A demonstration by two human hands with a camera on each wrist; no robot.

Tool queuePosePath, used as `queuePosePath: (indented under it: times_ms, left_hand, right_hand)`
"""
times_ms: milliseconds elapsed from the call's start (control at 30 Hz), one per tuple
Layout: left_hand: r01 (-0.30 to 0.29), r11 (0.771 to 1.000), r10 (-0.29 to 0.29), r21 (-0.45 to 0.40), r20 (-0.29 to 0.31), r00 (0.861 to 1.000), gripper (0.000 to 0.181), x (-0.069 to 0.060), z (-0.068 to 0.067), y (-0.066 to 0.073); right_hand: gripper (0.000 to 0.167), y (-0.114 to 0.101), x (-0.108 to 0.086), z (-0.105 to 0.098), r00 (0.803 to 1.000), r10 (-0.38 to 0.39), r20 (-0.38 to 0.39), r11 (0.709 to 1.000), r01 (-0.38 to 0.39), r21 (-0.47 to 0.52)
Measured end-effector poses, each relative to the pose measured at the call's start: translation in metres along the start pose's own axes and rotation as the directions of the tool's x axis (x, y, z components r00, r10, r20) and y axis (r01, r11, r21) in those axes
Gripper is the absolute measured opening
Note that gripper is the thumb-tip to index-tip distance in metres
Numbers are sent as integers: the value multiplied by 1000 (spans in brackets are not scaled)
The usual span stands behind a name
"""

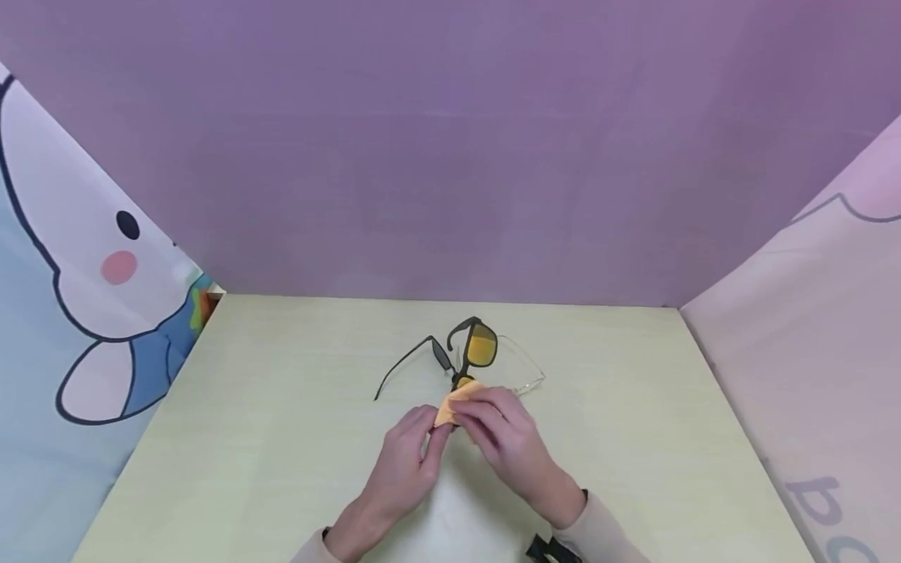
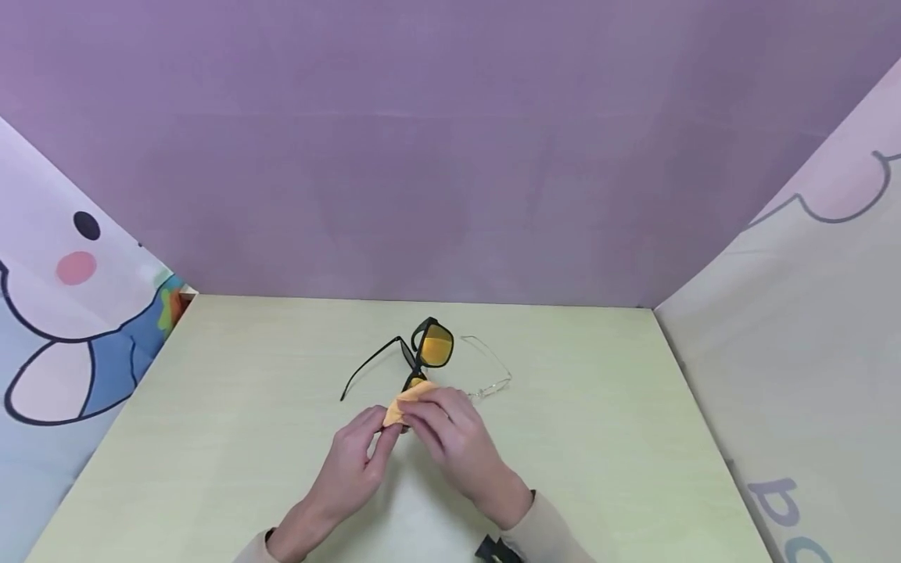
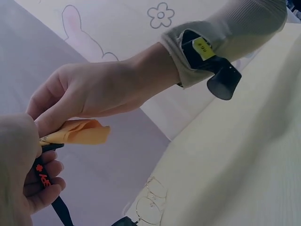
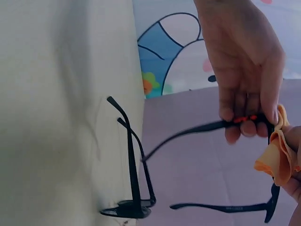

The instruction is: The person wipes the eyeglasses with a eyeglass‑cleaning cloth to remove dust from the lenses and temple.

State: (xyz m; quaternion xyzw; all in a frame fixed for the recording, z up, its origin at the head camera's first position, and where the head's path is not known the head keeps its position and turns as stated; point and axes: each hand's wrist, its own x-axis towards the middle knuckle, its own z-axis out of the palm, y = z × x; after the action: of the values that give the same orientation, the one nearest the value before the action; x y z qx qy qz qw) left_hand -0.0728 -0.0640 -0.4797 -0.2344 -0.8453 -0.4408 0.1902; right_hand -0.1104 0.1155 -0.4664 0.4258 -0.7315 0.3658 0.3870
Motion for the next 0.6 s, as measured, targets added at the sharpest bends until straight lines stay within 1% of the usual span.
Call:
queuePosePath:
  times_ms: [133, 200, 267, 333, 433, 500, 600]
  left_hand:
    - [-10, 999, 10, -35, 6, 1000, 9, 0, 0, -1]
    - [-10, 999, 10, -41, 5, 1000, 9, 0, 0, 0]
    - [-6, 999, 6, -35, 2, 1000, 9, 0, -1, 0]
    - [-9, 1000, 9, -17, -5, 1000, 8, 0, -2, 0]
    - [-9, 1000, 9, 3, -9, 1000, 8, -1, -3, -1]
    - [-13, 1000, 13, -2, -2, 1000, 9, -1, -3, -2]
    - [-21, 999, 21, -30, 11, 1000, 9, -1, -2, -2]
  right_hand:
    - [24, 9, 6, -3, 993, 115, -35, 993, -114, 35]
    - [25, 11, 7, -5, 989, 142, -42, 989, -140, 47]
    - [24, 10, 6, -4, 994, 107, -31, 993, -105, 46]
    - [24, 6, 3, -1, 999, 41, -8, 999, -41, 34]
    - [23, 1, 0, 2, 999, -34, 19, 999, 33, 28]
    - [23, 1, 0, 1, 999, -27, 19, 999, 26, 37]
    - [23, 8, 3, -2, 999, 41, -8, 997, -41, 67]
